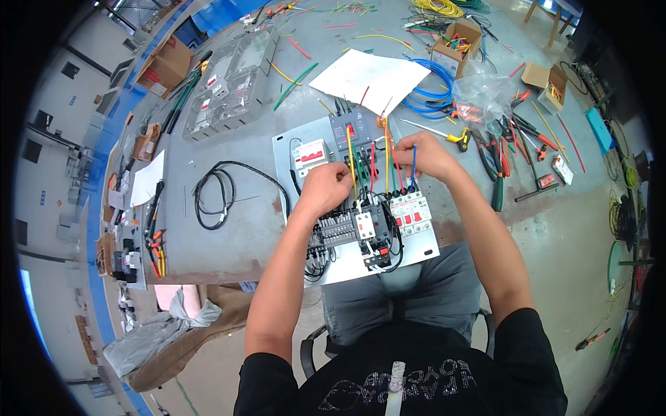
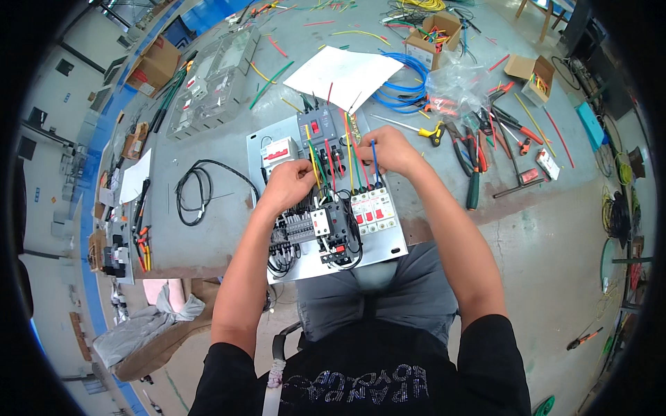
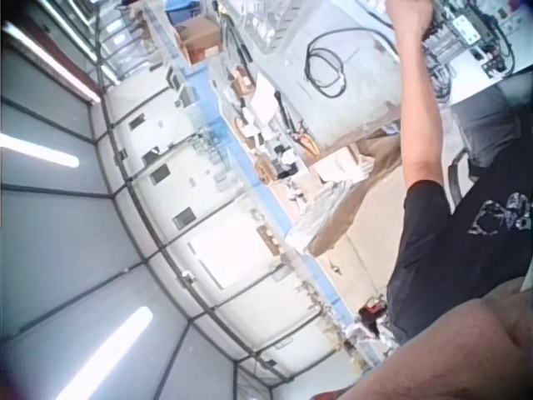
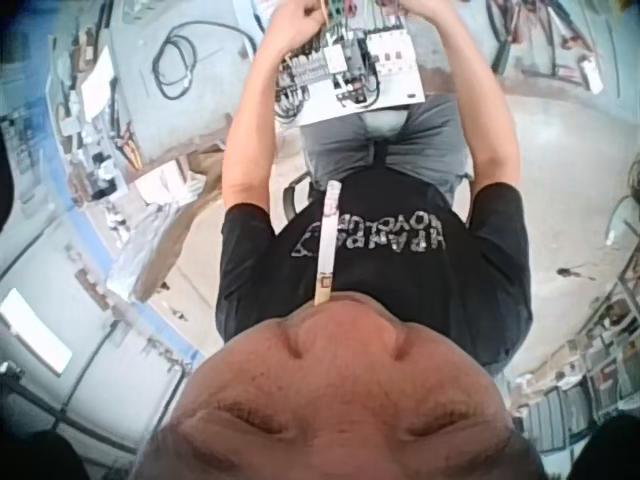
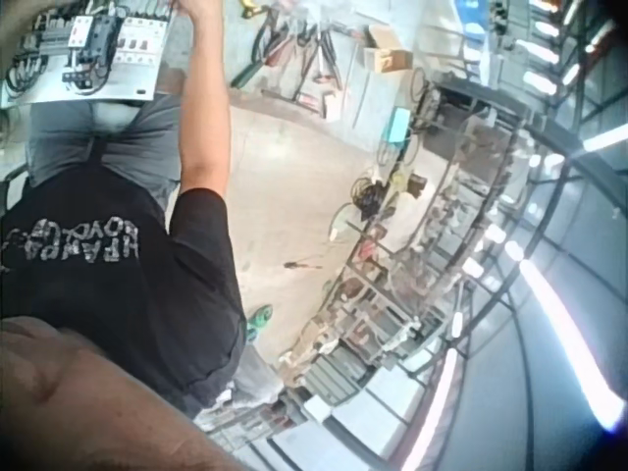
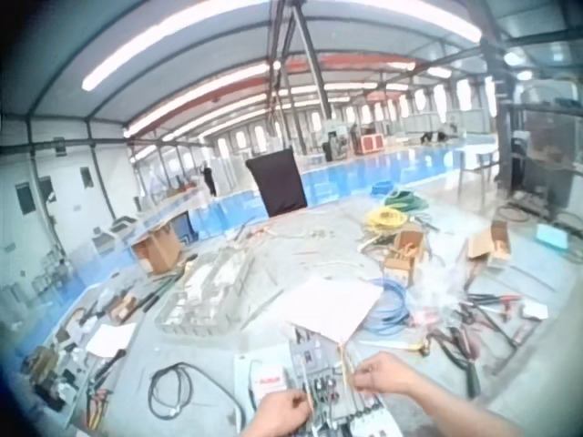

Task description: The person routes colored wires through holes in a metal electrical enclosure and connects them to terminals on a circuit breaker and other components. They use pliers to strip wire ends and a screwdriver to tighten connections.

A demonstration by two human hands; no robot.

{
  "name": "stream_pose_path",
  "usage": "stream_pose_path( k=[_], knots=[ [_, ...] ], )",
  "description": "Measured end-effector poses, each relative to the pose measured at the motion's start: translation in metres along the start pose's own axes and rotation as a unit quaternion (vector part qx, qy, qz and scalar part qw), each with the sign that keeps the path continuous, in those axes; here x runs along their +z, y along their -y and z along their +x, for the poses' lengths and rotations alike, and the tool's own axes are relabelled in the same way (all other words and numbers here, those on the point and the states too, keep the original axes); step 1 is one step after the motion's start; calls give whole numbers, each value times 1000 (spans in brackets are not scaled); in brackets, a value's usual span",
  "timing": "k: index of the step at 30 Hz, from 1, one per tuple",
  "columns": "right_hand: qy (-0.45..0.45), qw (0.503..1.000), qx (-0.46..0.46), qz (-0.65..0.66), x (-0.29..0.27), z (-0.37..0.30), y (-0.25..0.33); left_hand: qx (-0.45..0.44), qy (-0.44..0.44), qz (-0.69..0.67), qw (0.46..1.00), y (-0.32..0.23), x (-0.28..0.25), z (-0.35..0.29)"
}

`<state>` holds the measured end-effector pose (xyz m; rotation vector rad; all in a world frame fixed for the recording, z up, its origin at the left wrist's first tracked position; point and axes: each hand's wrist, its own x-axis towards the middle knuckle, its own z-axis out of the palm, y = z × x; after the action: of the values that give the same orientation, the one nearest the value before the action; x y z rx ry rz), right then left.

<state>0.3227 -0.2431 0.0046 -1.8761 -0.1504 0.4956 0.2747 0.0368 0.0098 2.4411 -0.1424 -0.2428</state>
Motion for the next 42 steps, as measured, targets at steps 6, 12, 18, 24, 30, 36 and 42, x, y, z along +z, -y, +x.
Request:
stream_pose_path(
  k=[6, 12, 18, 24, 30, 36, 42],
  knots=[
    [92, 985, 42, -141, -1, 25, 15, -100, 72, 83, 989, -27, -10, 17],
    [51, 950, -95, -294, 15, 22, 19, -104, 48, 169, 979, -44, -7, 16],
    [67, 954, -86, -279, 11, 25, 21, -2, -108, 154, 982, -59, 11, -3],
    [88, 976, -54, -192, 17, 28, 10, 2, -46, 255, 966, -59, 18, -2],
    [92, 985, -24, -141, 17, 21, 12, -15, -45, 252, 967, -65, 18, -1],
    [98, 991, -28, -90, 16, 19, 10, -48, -59, 179, 981, -60, 24, 7],
    [108, 991, -6, -85, 19, 21, 10, -33, -57, 88, 994, -41, 31, 7]
  ],
)
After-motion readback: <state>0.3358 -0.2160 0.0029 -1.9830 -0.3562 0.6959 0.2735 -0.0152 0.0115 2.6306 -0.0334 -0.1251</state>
